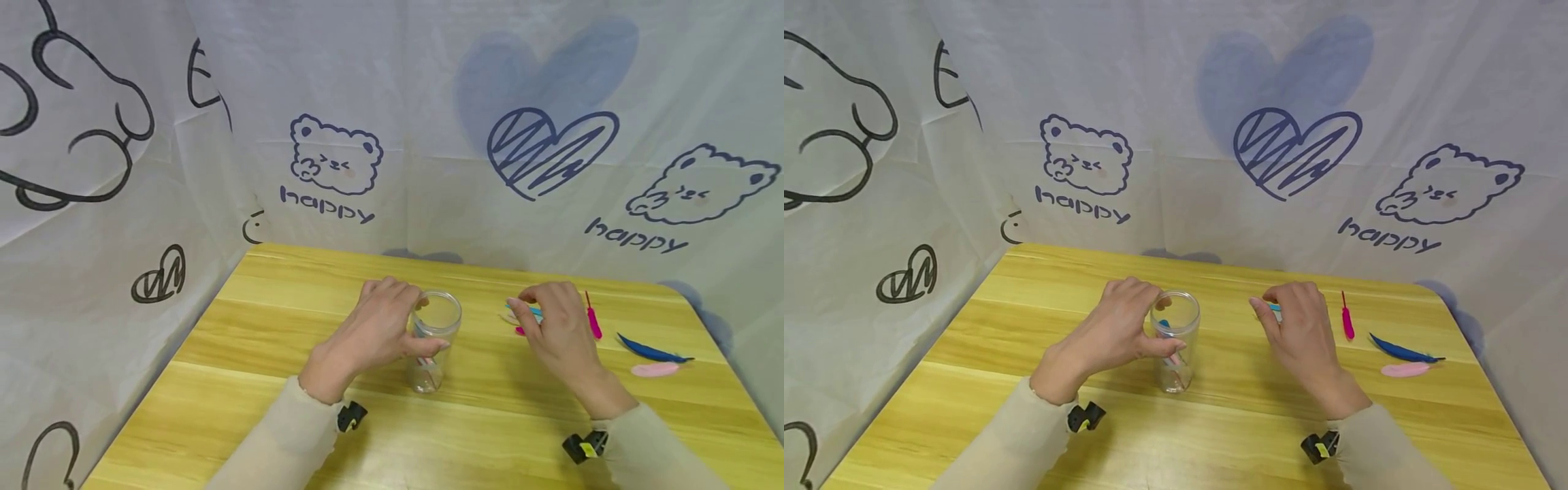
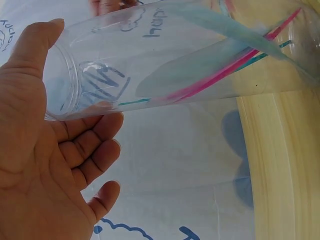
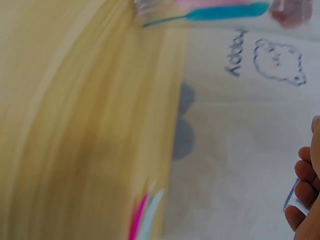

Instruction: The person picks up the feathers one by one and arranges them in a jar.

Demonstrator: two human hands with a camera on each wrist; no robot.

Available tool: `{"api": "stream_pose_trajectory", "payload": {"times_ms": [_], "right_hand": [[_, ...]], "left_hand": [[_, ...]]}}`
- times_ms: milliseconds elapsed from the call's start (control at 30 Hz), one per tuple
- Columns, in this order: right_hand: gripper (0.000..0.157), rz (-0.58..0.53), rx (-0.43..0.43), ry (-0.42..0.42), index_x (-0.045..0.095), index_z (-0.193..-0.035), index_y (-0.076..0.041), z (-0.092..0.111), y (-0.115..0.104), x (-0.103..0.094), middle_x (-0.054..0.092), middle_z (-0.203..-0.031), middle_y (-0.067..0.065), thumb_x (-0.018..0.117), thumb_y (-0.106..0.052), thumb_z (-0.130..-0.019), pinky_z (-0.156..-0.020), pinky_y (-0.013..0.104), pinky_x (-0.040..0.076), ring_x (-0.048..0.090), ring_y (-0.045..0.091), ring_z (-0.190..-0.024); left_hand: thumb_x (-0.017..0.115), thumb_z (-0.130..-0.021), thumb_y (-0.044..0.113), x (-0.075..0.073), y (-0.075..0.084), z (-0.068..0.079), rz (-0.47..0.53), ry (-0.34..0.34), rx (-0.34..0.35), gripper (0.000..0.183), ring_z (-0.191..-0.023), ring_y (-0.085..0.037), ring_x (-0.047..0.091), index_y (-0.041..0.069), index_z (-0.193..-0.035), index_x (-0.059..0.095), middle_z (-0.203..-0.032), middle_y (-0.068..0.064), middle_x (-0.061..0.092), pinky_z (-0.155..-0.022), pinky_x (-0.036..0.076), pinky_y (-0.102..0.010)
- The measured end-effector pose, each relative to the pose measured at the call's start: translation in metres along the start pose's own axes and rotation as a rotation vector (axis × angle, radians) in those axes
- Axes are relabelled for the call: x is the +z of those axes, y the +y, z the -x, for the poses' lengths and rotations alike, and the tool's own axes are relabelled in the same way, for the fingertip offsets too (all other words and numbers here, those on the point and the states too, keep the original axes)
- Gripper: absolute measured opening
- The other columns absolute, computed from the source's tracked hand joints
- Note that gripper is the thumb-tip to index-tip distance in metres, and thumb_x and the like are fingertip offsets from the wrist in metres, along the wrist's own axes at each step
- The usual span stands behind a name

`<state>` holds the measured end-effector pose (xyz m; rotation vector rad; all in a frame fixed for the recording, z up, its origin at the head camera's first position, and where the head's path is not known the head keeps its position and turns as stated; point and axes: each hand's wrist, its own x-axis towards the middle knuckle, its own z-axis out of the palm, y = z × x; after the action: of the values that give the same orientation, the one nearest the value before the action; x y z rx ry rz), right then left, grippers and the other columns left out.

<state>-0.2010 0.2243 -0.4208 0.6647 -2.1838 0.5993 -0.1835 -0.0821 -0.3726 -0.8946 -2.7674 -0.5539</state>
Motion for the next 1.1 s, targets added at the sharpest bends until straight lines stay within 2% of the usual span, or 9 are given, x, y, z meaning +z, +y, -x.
{"api": "stream_pose_trajectory", "payload": {"times_ms": [67, 133, 267, 367, 567, 700, 900, 1100], "right_hand": [[0.023, 0.022, 0.026, -0.03, 0.064, -0.098, 0.004, 0.006, 0.007, -0.001, 0.068, -0.091, 0.019, 0.078, -0.013, -0.092, -0.085, 0.051, 0.041, 0.057, 0.04, -0.09], [0.024, 0.057, 0.062, -0.062, 0.065, -0.099, 0.004, 0.014, 0.014, -0.002, 0.067, -0.092, 0.02, 0.081, -0.009, -0.088, -0.086, 0.052, 0.041, 0.057, 0.041, -0.091], [0.025, 0.122, 0.129, -0.123, 0.067, -0.101, 0.005, 0.029, 0.03, -0.004, 0.069, -0.094, 0.021, 0.081, -0.012, -0.089, -0.096, 0.06, 0.043, 0.059, 0.042, -0.095], [0.026, 0.167, 0.135, -0.164, 0.068, -0.103, 0.006, 0.039, 0.042, -0.006, 0.069, -0.096, 0.022, 0.079, -0.013, -0.09, -0.098, 0.064, 0.043, 0.06, 0.044, -0.096], [0.027, 0.253, 0.115, -0.256, 0.07, -0.105, 0.006, 0.062, 0.062, -0.012, 0.07, -0.101, 0.026, 0.08, -0.015, -0.09, -0.079, 0.062, 0.048, 0.061, 0.047, -0.095], [0.032, 0.303, 0.171, -0.375, 0.069, -0.112, 0.004, 0.074, 0.066, -0.018, 0.069, -0.109, 0.027, 0.076, -0.022, -0.095, -0.079, 0.065, 0.047, 0.06, 0.05, -0.103], [0.053, 0.323, 0.266, -0.603, 0.061, -0.131, 0.001, 0.084, 0.067, -0.021, 0.062, -0.132, 0.028, 0.066, -0.044, -0.103, -0.097, 0.076, 0.039, 0.052, 0.053, -0.124], [0.065, 0.318, 0.287, -0.653, 0.057, -0.141, 0.002, 0.088, 0.068, -0.017, 0.058, -0.139, 0.029, 0.065, -0.049, -0.102, -0.099, 0.076, 0.038, 0.05, 0.053, -0.129]], "left_hand": [[0.078, -0.084, 0.068, 0.0, 0.0, 0.0, -0.001, -0.002, 0.001, 0.066, -0.111, -0.02, 0.059, 0.012, -0.116, 0.069, -0.114, 0.001, 0.072, -0.102, 0.038, -0.043], [0.077, -0.084, 0.069, 0.0, 0.0, 0.0, -0.004, -0.003, 0.0, 0.066, -0.112, -0.02, 0.059, 0.012, -0.116, 0.069, -0.115, 0.001, 0.072, -0.102, 0.038, -0.043], [0.077, -0.085, 0.069, 0.001, 0.0, 0.0, 0.0, -0.007, -0.001, 0.065, -0.113, -0.02, 0.059, 0.013, -0.117, 0.069, -0.116, 0.001, 0.072, -0.103, 0.038, -0.044], [0.077, -0.085, 0.068, 0.001, 0.0, -0.001, 0.007, -0.009, -0.001, 0.065, -0.115, -0.021, 0.059, 0.012, -0.117, 0.069, -0.117, 0.001, 0.072, -0.104, 0.038, -0.045], [0.078, -0.084, 0.068, 0.002, 0.0, 0.0, 0.012, -0.009, -0.004, 0.065, -0.114, -0.021, 0.059, 0.012, -0.116, 0.069, -0.118, -0.001, 0.073, -0.105, 0.038, -0.046], [0.077, -0.084, 0.069, 0.002, 0.0, 0.0, 0.004, -0.003, 0.003, 0.065, -0.114, -0.021, 0.059, 0.012, -0.115, 0.069, -0.117, -0.001, 0.073, -0.105, 0.039, -0.045], [0.078, -0.084, 0.069, 0.002, 0.0, 0.001, -0.002, 0.0, -0.004, 0.065, -0.113, -0.02, 0.059, 0.012, -0.115, 0.069, -0.115, 0.001, 0.072, -0.105, 0.038, -0.045], [0.078, -0.084, 0.068, 0.001, 0.0, 0.001, 0.0, -0.001, -0.008, 0.065, -0.113, -0.021, 0.059, 0.012, -0.117, 0.069, -0.116, 0.001, 0.072, -0.104, 0.038, -0.044]]}}
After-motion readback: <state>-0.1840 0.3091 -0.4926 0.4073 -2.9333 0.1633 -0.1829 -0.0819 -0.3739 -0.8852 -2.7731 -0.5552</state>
